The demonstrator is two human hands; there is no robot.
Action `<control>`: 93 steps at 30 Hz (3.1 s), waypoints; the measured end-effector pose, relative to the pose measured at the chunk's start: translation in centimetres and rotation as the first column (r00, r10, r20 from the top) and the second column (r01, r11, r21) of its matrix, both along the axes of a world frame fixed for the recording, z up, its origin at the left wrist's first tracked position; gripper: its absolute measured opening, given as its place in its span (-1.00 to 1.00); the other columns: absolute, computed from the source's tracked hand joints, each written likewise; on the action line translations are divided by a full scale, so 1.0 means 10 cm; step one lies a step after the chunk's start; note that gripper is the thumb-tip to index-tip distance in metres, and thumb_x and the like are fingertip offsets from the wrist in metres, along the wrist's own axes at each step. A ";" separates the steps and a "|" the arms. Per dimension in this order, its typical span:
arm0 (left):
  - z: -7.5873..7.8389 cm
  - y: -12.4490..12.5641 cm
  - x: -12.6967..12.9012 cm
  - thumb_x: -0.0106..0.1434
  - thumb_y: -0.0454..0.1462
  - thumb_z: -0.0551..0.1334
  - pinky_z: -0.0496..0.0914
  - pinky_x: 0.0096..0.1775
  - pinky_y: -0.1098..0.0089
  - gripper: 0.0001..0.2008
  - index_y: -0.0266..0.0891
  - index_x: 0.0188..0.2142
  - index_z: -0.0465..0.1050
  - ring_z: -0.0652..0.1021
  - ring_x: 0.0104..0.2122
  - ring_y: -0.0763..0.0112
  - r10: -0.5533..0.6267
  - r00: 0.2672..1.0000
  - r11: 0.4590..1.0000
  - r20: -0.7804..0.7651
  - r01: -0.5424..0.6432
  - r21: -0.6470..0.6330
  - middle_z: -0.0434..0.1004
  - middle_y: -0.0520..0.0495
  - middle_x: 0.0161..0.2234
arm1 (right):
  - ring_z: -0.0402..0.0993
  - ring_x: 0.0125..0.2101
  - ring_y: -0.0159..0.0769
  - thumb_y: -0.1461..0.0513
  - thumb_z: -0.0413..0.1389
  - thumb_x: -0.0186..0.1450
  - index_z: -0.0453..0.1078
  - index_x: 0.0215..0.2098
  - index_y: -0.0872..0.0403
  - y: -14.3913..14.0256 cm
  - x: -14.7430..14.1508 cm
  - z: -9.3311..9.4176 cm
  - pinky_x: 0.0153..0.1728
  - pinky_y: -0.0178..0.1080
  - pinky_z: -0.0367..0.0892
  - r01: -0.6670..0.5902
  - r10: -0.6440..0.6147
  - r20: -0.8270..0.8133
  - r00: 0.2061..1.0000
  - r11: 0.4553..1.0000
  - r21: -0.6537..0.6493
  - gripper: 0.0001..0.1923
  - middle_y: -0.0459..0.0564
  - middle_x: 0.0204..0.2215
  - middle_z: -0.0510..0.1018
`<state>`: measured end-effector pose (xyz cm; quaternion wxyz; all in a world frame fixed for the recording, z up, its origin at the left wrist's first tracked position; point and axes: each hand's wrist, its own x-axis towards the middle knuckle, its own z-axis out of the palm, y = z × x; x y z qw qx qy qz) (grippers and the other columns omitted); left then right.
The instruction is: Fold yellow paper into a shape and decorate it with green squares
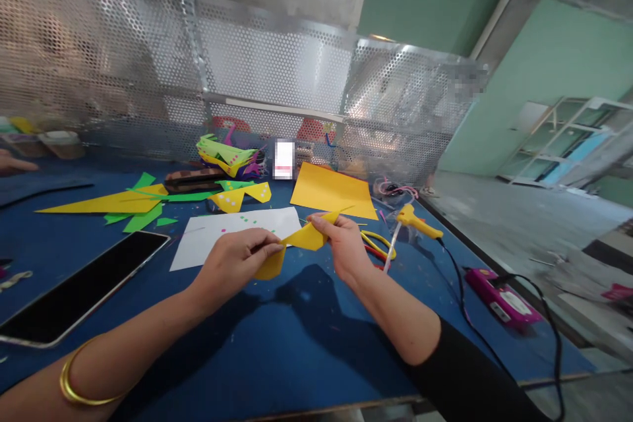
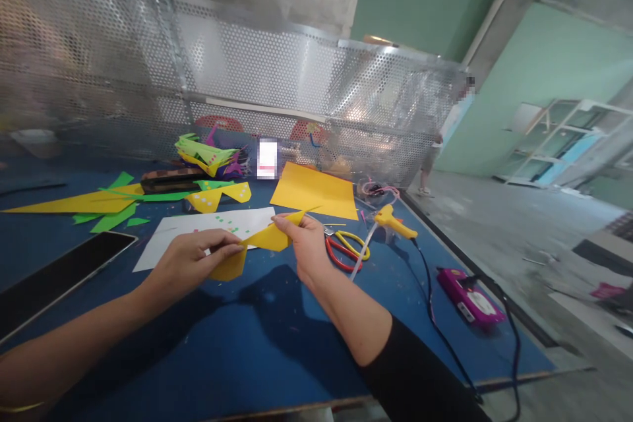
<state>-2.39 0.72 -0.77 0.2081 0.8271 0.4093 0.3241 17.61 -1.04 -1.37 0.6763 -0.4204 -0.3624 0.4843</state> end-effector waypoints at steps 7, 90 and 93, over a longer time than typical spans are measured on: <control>-0.04 0.12 -0.02 0.25 -0.10 0.17 0.30 -0.37 0.42 -0.75 -0.14 -0.32 0.59 0.55 -0.40 0.33 0.049 0.998 0.998 -0.027 -0.050 -0.033 0.65 0.03 -0.37 | 0.49 -0.41 -0.26 0.11 0.42 -0.15 0.59 -0.51 0.04 0.05 0.06 -0.02 -0.34 -0.23 0.37 0.062 -0.062 -0.017 0.998 0.998 0.005 -0.73 -0.06 -0.50 0.62; -0.34 -0.26 -0.19 0.35 -0.22 0.08 0.31 -0.28 0.37 -0.81 -0.13 -0.27 0.47 0.53 -0.24 0.32 -0.215 0.914 0.971 -0.344 0.164 -0.172 0.55 0.01 -0.24 | 0.50 -0.10 0.12 0.31 0.03 0.27 0.43 -0.07 0.34 -0.17 2.07 0.12 -0.19 -0.07 0.31 0.648 0.374 0.759 -0.532 0.757 0.082 -0.68 0.44 -0.12 0.52; -0.35 -0.26 -0.20 0.36 -0.22 0.07 0.31 -0.28 0.37 -0.80 -0.13 -0.27 0.47 0.53 -0.25 0.33 -0.219 0.916 0.971 -0.336 0.171 -0.168 0.54 0.01 -0.24 | 0.51 -0.11 0.08 0.31 0.04 0.27 0.43 -0.08 0.31 -0.09 2.25 -0.03 -0.21 -0.10 0.31 0.654 0.393 0.765 -0.510 0.755 0.048 -0.70 0.39 -0.14 0.53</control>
